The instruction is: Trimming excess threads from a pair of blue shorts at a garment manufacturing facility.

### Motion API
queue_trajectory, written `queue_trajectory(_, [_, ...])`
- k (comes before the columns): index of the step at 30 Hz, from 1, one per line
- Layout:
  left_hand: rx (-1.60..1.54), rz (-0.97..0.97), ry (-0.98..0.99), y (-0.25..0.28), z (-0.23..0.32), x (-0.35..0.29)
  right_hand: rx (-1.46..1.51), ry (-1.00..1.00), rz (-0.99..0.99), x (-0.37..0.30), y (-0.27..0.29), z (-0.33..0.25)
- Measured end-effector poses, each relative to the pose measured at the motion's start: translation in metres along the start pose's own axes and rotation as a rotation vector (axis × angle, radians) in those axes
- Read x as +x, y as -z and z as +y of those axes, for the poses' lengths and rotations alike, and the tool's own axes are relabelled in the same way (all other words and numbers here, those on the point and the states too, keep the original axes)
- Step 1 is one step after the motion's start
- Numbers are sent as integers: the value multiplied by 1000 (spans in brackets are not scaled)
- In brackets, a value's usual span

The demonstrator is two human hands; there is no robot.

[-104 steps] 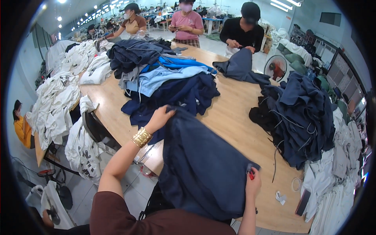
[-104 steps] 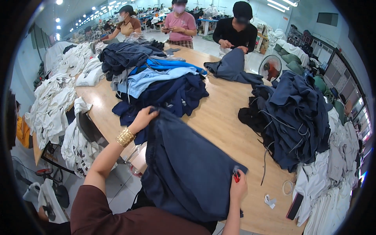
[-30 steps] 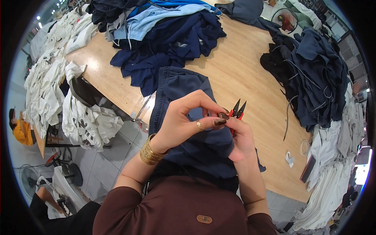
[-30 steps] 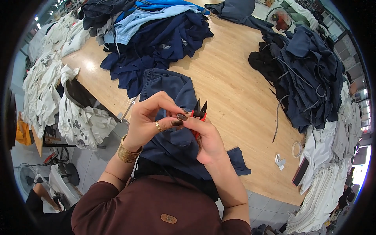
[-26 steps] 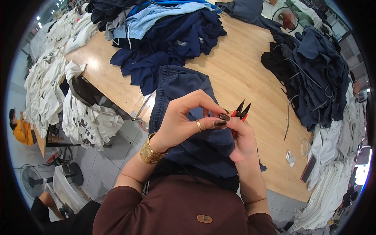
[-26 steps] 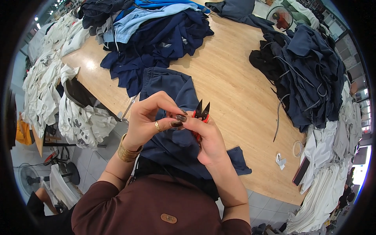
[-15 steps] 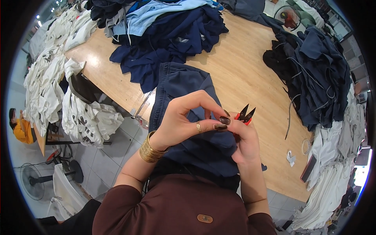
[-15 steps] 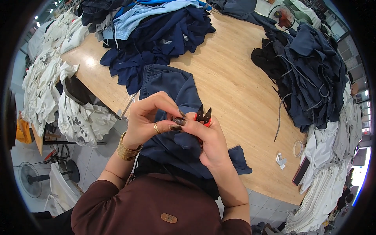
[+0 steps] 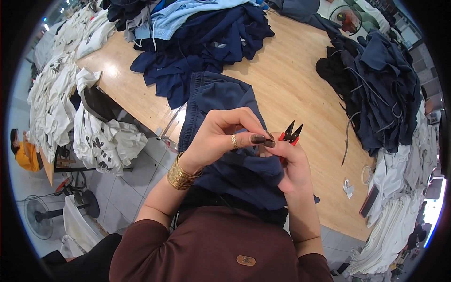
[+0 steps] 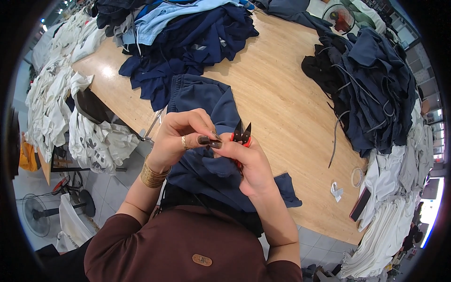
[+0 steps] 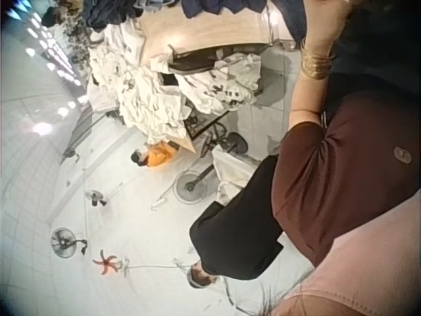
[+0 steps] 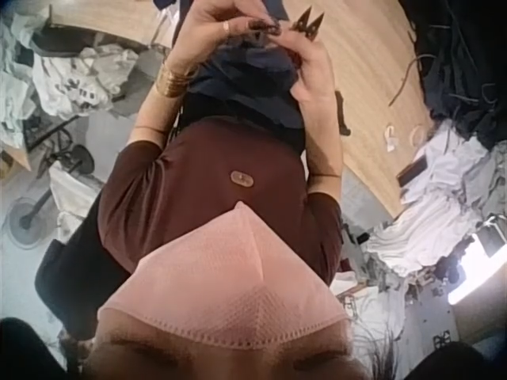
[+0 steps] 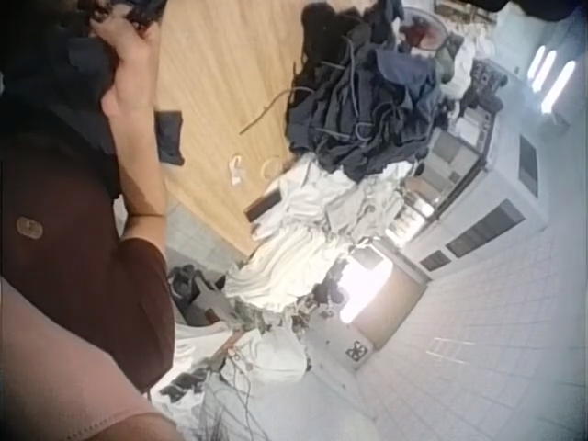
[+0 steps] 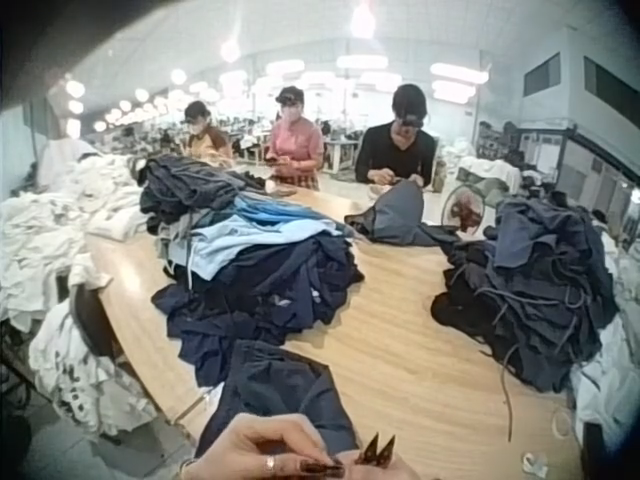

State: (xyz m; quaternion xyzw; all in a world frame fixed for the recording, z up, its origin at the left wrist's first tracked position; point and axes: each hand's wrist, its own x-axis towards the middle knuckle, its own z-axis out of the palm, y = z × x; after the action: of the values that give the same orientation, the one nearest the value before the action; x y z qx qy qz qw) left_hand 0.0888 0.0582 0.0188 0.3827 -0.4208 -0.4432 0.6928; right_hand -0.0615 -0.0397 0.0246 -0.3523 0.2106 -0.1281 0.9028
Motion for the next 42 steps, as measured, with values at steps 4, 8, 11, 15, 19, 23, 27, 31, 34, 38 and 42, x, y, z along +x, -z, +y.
queue_trajectory(4, [46, 84, 87, 1, -1, 1, -123, 110, 27, -5, -8, 0])
queue_trajectory(8, [126, -66, 219, -2, 8, -8, -250, 219, 4, -10, -5, -2])
queue_trajectory(11, [293, -141, 206, 0, 7, -12, -246, 194, -31, -10, -3, -3])
queue_trajectory(15, [296, -109, 201, 10, 3, -13, -301, 265, 59, -13, -1, -6])
queue_trajectory(19, [324, -60, 100, -7, 2, -8, -313, 291, 119, -12, -2, -12])
queue_trajectory(23, [475, -141, 4, -4, -5, -5, -435, 225, 92, -10, -1, -22])
queue_trajectory(27, [146, -7, 279, -4, 9, -7, -548, 135, 100, -11, 0, -36])
queue_trajectory(31, [152, 87, 130, 7, 7, -7, -618, 76, 53, -12, 9, -46])
queue_trajectory(34, [89, 226, 113, 20, 15, -10, -621, 98, 118, -15, 29, -55])
queue_trajectory(38, [95, 253, 100, 33, 19, -12, -598, 175, 106, -14, 34, -60])
queue_trajectory(42, [84, 258, 93, 35, 21, -9, -579, 182, 108, -6, 29, -62])
